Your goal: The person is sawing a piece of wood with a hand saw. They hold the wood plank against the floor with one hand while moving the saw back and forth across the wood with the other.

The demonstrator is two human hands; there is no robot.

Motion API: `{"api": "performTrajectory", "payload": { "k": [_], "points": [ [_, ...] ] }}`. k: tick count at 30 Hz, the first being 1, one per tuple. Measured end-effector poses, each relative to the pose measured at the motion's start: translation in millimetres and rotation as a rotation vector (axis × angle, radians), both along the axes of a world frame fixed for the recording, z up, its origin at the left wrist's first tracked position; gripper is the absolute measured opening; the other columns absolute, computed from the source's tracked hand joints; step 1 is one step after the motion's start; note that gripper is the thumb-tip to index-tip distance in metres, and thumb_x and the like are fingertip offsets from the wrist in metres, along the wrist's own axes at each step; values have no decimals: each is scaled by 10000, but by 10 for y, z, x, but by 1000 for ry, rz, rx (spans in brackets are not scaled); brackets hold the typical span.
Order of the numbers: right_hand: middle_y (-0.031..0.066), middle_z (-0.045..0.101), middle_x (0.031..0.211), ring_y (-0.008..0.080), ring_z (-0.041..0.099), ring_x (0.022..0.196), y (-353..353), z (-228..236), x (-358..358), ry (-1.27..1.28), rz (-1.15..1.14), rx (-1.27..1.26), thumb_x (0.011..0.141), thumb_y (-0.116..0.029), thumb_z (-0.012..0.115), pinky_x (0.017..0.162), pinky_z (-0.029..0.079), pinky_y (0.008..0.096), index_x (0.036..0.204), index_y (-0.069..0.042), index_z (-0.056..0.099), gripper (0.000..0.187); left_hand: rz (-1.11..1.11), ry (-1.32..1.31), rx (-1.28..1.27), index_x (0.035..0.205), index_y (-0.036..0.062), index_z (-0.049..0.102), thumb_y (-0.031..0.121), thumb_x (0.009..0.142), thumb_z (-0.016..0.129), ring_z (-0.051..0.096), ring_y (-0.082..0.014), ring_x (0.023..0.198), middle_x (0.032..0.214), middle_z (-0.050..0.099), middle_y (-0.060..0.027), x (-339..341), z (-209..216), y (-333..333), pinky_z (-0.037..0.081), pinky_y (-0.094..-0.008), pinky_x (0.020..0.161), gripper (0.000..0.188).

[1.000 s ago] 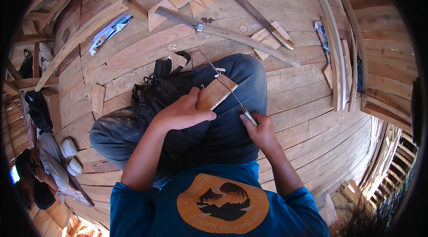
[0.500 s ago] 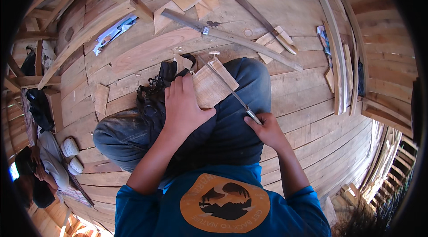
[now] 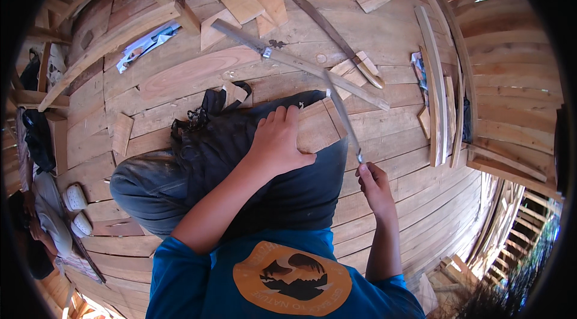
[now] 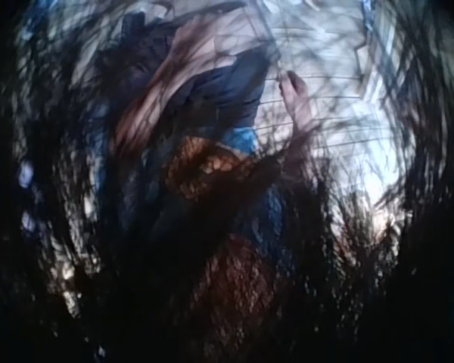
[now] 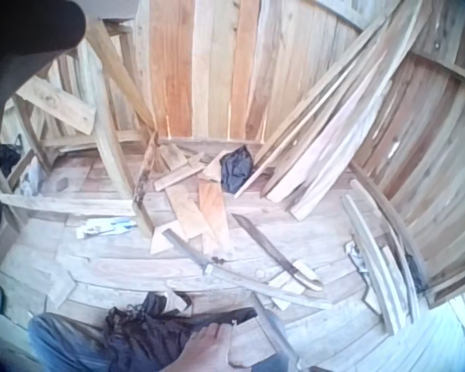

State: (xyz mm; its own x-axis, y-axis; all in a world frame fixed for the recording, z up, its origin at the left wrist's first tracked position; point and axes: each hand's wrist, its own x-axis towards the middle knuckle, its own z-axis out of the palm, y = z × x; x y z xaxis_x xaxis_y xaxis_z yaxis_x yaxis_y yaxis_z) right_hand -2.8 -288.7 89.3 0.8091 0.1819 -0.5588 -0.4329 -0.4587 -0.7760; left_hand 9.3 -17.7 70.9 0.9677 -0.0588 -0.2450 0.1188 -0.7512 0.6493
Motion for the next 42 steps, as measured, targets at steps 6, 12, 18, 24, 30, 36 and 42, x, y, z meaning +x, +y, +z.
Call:
{"api": "performTrajectory", "payload": {
  "k": [6,12,18,24,30,36,42],
  "points": [
    [-19,504,640,48,448,534,22,172,-112,5,122,-31,992,-182,552,489,362,213,898,-13,573,194,54,-128,40,1242,15,479,444,563,851,571,-362,1039,1083,552,-190,-65,-172,-30,435,-467,904,886],
    [39,574,649,85,561,547,232,260,-208,-134,-15,-78,1003,-152,510,491,436,234,1106,-9,489,177,143,34,125,1321,62,446,516,571,847,566,-364,1066,1087,547,-182,-128,-70,-73,423,-516,916,964],
    [121,627,683,219,620,556,222,119,-178,-470,124,-283,980,-100,530,502,468,325,1271,-23,461,309,130,27,131,1317,62,446,555,579,830,571,-365,1044,1084,552,-184,-119,-79,-76,424,-488,886,968],
    [215,624,704,421,644,645,298,159,-129,-489,317,-421,967,-95,536,520,488,446,1272,-53,474,313,143,26,198,1296,51,460,618,585,801,577,-347,1007,1060,553,-176,-131,-81,-117,405,-460,874,971],
    [229,600,666,442,620,624,307,190,-77,-493,388,-529,972,-112,532,490,454,485,1174,-55,502,212,151,4,197,1286,52,468,622,588,797,583,-344,983,1047,553,-173,-133,-125,-124,400,-458,864,959],
    [222,581,625,439,609,591,313,175,-76,-468,431,-569,975,-115,526,469,435,491,1112,-51,501,154,145,3,190,1276,55,484,630,596,788,597,-346,975,1044,567,-173,-129,-147,-111,401,-467,857,941],
    [220,570,591,438,602,568,284,313,-169,-425,478,-660,975,-121,524,462,444,498,1061,-40,494,122,128,37,203,1290,54,483,630,608,782,605,-347,993,1059,576,-182,-111,-134,-99,403,-470,858,942]
  ]
}}
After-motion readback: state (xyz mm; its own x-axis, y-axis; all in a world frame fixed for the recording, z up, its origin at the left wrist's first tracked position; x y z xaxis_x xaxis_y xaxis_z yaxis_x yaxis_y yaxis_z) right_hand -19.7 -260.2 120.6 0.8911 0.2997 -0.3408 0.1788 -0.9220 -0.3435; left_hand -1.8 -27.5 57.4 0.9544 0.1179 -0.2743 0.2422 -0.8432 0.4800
